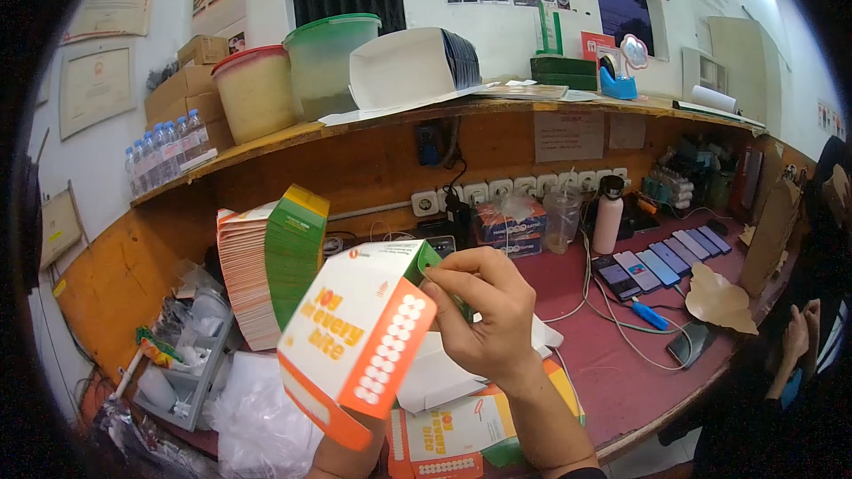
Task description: Assembling and stacking paper food boxes at a workstation.
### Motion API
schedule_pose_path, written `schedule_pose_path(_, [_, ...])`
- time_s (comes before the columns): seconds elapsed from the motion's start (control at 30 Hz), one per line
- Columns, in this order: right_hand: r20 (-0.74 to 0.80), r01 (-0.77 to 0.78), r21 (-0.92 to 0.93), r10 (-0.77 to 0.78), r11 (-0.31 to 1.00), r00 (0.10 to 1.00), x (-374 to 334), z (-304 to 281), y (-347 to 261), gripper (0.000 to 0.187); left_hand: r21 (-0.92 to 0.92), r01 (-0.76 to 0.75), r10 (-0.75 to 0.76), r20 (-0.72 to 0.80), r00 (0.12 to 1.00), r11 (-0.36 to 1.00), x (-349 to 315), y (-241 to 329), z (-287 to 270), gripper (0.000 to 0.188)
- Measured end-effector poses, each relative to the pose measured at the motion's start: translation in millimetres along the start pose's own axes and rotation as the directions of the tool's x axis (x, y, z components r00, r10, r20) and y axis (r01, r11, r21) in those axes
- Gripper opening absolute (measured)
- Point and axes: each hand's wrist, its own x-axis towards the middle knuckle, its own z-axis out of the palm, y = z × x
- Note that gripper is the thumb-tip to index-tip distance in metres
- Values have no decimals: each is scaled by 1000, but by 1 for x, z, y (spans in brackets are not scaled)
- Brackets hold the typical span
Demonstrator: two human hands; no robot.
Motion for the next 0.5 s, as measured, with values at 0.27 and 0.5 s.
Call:
schedule_pose_path(0.27, [32, -70, 47, 68, 996, 997, 2, -3, -3, 9, -93, 85, -86, -13, 996, 992, 22, -5, 11, 24])
schedule_pose_path(0.5, [81, -163, 47, 159, 985, 984, 0, -7, -2, 9, -150, 171, -177, -31, 984, 974, 12, 2, 7, 25])
